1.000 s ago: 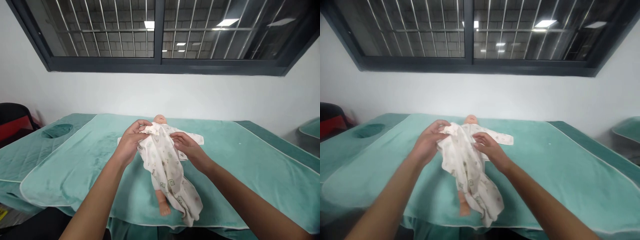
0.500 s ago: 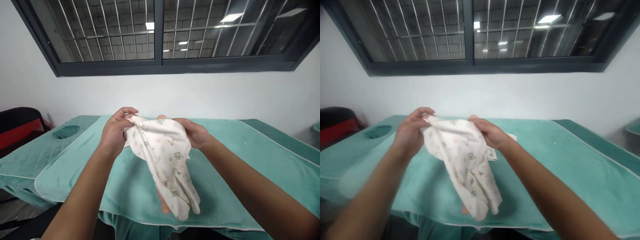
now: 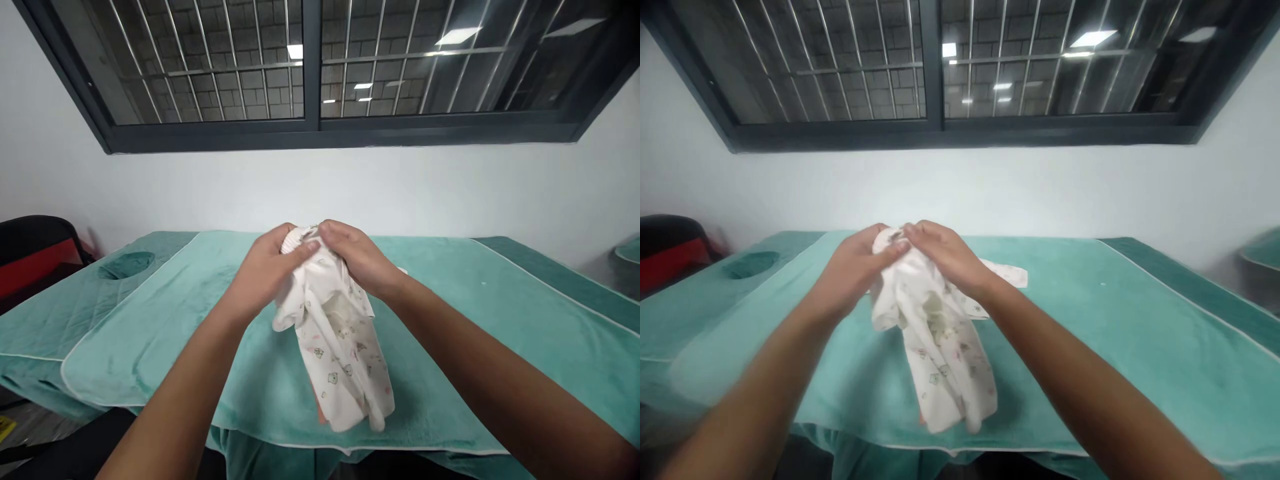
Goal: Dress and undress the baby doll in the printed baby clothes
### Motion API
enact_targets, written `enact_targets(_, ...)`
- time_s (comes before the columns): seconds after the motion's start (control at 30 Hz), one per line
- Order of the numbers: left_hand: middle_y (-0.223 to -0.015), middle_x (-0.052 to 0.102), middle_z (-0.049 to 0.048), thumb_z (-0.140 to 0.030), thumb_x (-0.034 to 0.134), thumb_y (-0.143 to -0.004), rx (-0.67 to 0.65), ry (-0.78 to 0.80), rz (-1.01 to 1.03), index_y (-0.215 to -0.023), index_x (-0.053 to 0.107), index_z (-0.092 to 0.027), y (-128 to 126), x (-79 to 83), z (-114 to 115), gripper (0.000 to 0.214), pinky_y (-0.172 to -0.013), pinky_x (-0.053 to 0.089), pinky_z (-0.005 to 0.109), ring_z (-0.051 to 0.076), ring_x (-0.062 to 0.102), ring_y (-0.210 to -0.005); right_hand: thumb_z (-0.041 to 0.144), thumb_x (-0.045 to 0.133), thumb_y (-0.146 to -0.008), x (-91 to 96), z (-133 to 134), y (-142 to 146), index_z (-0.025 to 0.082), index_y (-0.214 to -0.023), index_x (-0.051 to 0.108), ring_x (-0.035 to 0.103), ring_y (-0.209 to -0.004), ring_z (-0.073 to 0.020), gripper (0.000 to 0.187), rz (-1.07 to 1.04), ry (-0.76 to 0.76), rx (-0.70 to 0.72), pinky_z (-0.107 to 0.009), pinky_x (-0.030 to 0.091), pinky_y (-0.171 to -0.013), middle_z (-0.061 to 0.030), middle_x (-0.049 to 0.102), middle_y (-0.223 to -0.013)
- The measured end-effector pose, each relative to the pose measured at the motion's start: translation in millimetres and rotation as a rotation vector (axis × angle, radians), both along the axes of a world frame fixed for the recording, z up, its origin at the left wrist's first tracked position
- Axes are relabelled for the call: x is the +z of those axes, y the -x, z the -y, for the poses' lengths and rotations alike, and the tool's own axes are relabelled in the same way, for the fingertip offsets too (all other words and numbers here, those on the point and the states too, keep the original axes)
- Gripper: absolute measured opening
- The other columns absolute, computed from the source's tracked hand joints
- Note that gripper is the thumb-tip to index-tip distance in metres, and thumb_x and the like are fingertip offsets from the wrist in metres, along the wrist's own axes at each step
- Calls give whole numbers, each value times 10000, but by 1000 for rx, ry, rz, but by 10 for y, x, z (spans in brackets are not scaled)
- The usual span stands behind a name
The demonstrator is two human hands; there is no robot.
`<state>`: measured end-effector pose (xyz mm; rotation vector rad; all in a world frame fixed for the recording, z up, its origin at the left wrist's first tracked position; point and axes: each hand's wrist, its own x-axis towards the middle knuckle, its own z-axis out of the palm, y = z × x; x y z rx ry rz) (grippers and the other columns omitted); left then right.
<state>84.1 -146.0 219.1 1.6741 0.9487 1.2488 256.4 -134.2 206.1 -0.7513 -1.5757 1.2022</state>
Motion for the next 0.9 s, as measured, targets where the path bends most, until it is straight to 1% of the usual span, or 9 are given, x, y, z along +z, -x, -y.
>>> enact_targets(0.17,-744,661,13,-445,678,-806,16,137,396,-878,637,-188,58,-37,-63,270,-625,480,268,166,627,-665,556,671,-792,-149,-22,-238,154,-910,704,630,-815,-196,420,152,142,279,-311,507,-718,-66,662,-873)
enact_targets(0.23,-769,686,36,-477,686,-790,-112,237,348,-911,663,-184,76,-98,-64,318,-667,503,304,205,657,-721,496,710,-782,-194,-24,-246,158,-970,706,638,-839,-199,387,163,132,216,-312,510,-728,-66,663,-907)
enact_targets(0.33,-808,706,53,-394,781,-705,-310,302,92,-952,694,-183,66,-209,-42,336,-732,511,334,243,672,-806,489,664,-829,-237,-39,-146,194,-999,703,628,-866,-183,343,80,49,-33,-287,499,-721,-53,657,-966)
enact_targets(0.4,-802,706,55,-345,801,-678,-313,286,-39,-925,705,-179,41,-263,-31,313,-740,507,337,246,671,-807,509,639,-844,-260,-52,-69,210,-1010,701,622,-894,-180,347,39,23,-108,-272,491,-716,-46,654,-1015)
enact_targets(0.47,-799,701,53,-348,760,-718,-222,267,-19,-895,706,-171,15,-285,-34,256,-726,501,327,232,664,-783,527,619,-855,-286,-55,-40,213,-1021,696,625,-891,-179,363,-4,48,-94,-273,492,-722,-42,659,-1016)
enact_targets(0.6,-777,668,13,-281,685,-762,-94,234,297,-870,684,-169,-18,-272,-72,155,-638,464,255,163,620,-698,499,688,-809,-346,-21,-150,160,-925,708,629,-783,-161,359,60,152,184,-267,491,-692,-38,681,-865)
enact_targets(0.7,-674,608,-8,-259,695,-740,-157,342,411,-772,652,-159,-24,-279,-88,114,-539,408,233,127,551,-583,402,794,-718,-387,8,-239,138,-956,720,642,-795,-171,363,174,231,381,-277,507,-703,-50,701,-876)
enact_targets(0.8,-717,636,15,-327,700,-768,-262,483,409,-859,671,-174,-19,-334,-57,181,-574,433,270,143,561,-589,412,773,-746,-410,12,-220,152,-1005,711,664,-815,-177,373,39,244,267,-306,529,-757,-59,714,-900)
enact_targets(0.9,-574,582,0,-334,748,-740,-399,524,189,-808,682,-169,-4,-405,12,191,-552,404,286,127,495,-486,500,716,-788,-407,-6,-144,156,-1005,686,675,-805,-186,408,-176,281,101,-324,536,-778,-67,714,-876)
